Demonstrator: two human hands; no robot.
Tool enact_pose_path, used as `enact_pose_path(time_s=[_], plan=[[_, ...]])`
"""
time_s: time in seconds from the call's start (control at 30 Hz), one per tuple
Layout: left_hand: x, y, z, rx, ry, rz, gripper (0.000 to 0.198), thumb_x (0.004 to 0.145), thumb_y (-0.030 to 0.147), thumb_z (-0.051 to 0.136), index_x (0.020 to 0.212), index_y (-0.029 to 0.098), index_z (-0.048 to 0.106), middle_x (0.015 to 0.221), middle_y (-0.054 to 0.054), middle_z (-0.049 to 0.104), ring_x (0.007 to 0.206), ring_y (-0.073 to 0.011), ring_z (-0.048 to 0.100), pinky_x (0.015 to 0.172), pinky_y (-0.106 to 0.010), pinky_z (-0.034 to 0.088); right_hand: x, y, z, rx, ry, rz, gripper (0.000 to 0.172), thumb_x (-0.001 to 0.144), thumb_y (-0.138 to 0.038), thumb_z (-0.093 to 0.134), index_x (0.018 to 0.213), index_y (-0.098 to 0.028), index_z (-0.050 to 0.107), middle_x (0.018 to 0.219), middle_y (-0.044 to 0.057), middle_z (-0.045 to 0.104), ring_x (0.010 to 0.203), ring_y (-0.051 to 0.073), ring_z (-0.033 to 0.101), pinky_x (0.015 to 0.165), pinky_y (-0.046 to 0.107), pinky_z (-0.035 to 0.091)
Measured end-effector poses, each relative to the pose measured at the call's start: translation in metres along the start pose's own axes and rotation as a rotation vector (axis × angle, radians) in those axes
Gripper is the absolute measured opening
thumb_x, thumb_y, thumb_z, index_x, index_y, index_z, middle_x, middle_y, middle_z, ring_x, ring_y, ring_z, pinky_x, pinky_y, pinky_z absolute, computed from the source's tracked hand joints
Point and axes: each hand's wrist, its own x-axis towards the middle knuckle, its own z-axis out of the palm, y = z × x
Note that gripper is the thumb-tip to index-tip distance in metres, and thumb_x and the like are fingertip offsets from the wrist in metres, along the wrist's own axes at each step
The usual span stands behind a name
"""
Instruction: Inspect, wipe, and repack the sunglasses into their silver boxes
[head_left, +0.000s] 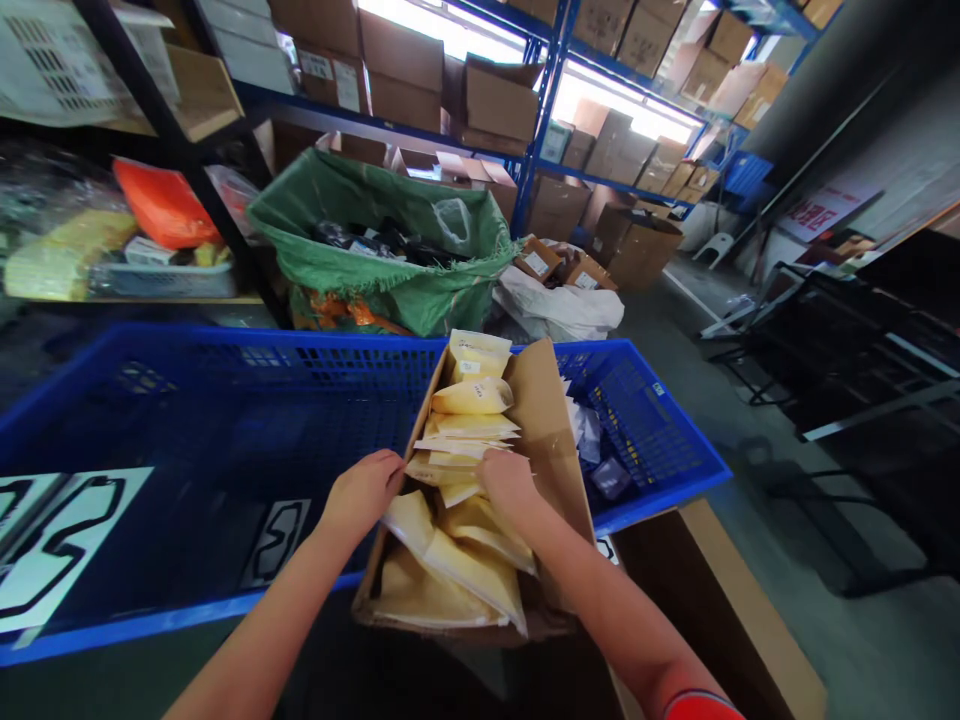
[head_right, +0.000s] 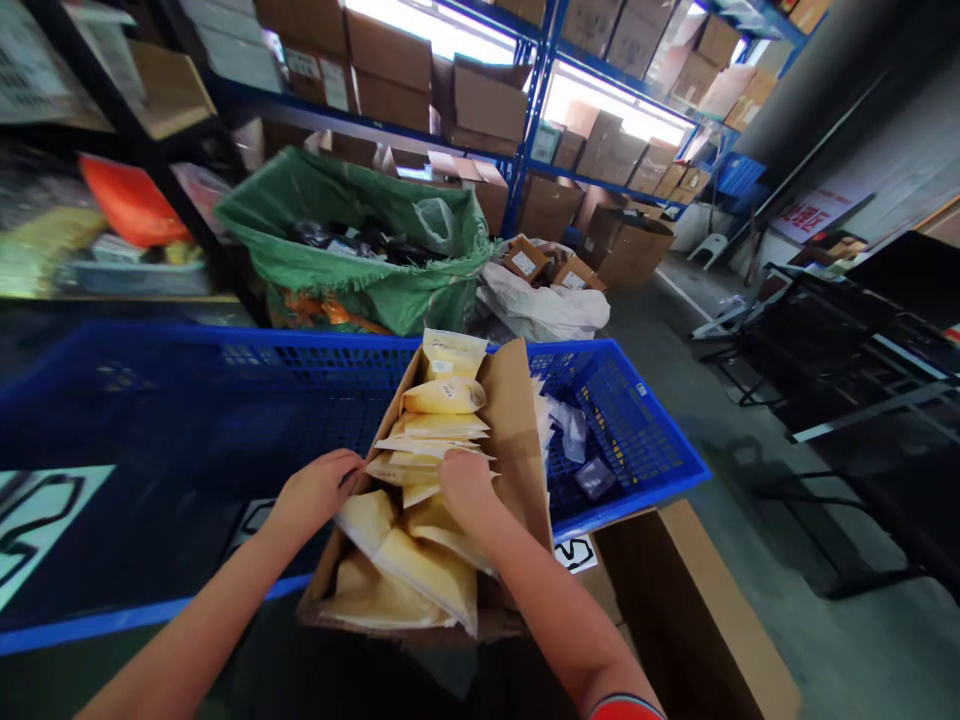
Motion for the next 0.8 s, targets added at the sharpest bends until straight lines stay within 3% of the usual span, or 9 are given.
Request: enact_pose_path(time_s=[0.17,0.27,0.37,0.57,0.8], plan=[[0.013,0.02,-0.005,0.005,0.041,0.053,0.032,0.097,0.019,0.042,0.113,0.018,0.07,0.122,-0.011,0.066,0.111,-0.0234,0.061,0.103,-0.035,0.046,-0.001,0.026,-0.012,0.118,0.157,0.061,0.022,0.102,-0.029,0.054,0.108,-0.019,0.072,0.107,0.007,0.073,0.096,0.019,0.068,0.083,0.032,0.052],[0.028,0.04,0.001,0.045,0.042,0.024,0.028,0.096,0.016,0.045,0.108,0.015,0.071,0.121,-0.014,0.065,0.111,-0.0267,0.06,0.099,-0.041,0.048,0.007,0.028,-0.014,0.137,0.186,0.039,0.025,0.102,-0.028,0.052,0.111,-0.023,0.074,0.108,0.006,0.073,0.095,0.017,0.068,0.082,0.025,0.05],[0.043,0.054,0.006,0.085,0.009,0.011,0.015,0.094,0.014,0.054,0.095,0.014,0.07,0.115,-0.01,0.066,0.111,-0.0261,0.059,0.096,-0.044,0.048,0.022,0.011,-0.01,0.123,0.152,-0.049,0.019,0.099,-0.031,0.058,0.107,-0.024,0.073,0.107,0.003,0.073,0.097,0.017,0.067,0.085,0.027,0.051],[0.046,0.052,0.004,0.127,-0.047,0.037,0.008,0.092,0.018,0.062,0.089,0.014,0.068,0.111,-0.006,0.068,0.112,-0.0236,0.059,0.098,-0.044,0.047,0.046,-0.023,0.004,0.048,0.084,-0.104,0.024,0.098,-0.035,0.062,0.111,-0.015,0.065,0.113,0.008,0.067,0.1,0.021,0.066,0.088,0.042,0.056],[0.04,0.057,0.007,0.144,-0.049,0.129,0.009,0.091,0.015,0.063,0.086,0.016,0.071,0.116,-0.007,0.069,0.117,-0.0265,0.057,0.098,-0.045,0.045,0.031,-0.009,0.018,0.041,0.076,-0.093,0.025,0.098,-0.033,0.062,0.115,-0.015,0.065,0.118,0.009,0.066,0.103,0.022,0.065,0.09,0.042,0.056]])
